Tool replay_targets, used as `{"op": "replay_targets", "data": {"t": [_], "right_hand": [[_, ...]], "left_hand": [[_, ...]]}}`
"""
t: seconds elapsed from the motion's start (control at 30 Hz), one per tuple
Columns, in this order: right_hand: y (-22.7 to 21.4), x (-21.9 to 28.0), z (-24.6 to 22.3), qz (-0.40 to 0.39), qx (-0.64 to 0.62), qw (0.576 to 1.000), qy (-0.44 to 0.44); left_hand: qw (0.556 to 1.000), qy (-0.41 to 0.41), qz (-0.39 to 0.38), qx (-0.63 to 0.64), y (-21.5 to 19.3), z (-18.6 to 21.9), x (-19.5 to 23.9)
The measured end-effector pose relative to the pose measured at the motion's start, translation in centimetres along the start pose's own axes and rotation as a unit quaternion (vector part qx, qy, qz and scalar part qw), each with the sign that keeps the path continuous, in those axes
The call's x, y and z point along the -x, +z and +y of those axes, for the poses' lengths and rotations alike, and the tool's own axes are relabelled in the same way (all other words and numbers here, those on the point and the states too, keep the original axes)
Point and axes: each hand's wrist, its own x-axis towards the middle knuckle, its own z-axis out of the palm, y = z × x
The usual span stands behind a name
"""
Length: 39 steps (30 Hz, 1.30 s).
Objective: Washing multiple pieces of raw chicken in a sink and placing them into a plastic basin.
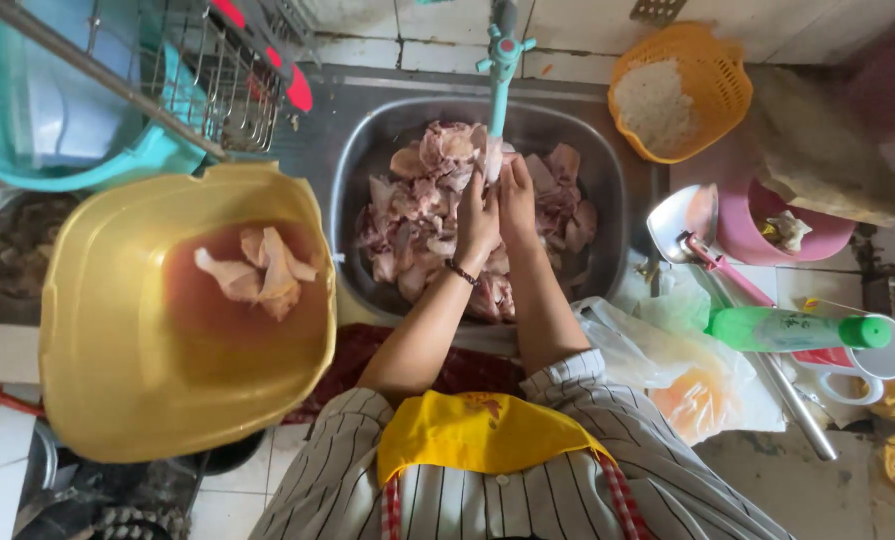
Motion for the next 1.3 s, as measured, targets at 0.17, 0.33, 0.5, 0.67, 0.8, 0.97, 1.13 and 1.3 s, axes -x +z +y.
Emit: {"op": "replay_targets", "data": {"t": [0.17,0.33,0.5,0.67,0.8,0.97,1.13,1.3], "right_hand": [[1.0,1.6,-3.3,-0.091,0.065,0.983,-0.148],[-1.4,-0.6,-1.3,0.107,0.225,0.968,-0.037],[0.4,1.1,-2.9,0.104,0.169,0.98,0.001],[-0.3,0.5,0.0,0.107,0.068,0.992,-0.01],[1.1,1.2,-4.7,0.192,-0.154,0.969,-0.004],[3.4,3.1,-5.9,-0.051,0.07,0.988,-0.129],[1.4,1.4,-3.9,0.106,0.064,0.991,-0.056],[2.5,2.8,-6.2,-0.073,-0.005,0.993,-0.091]], "left_hand": [[0.99,-0.031,-0.113,-0.08,-2.0,-1.3,-1.9],[0.947,0.015,-0.277,-0.162,-4.2,-1.4,-0.8],[0.956,-0.121,-0.267,-0.025,-5.2,0.4,-1.3],[0.877,-0.21,-0.311,0.299,-10.2,2.4,-1.6],[0.796,-0.262,-0.322,0.441,-9.3,1.9,-3.0],[0.82,-0.289,-0.306,0.388,-8.9,3.1,-3.6],[0.841,-0.257,-0.317,0.354,-10.2,7.2,-3.4],[0.838,-0.268,-0.28,0.385,-8.2,2.4,-3.7]]}}
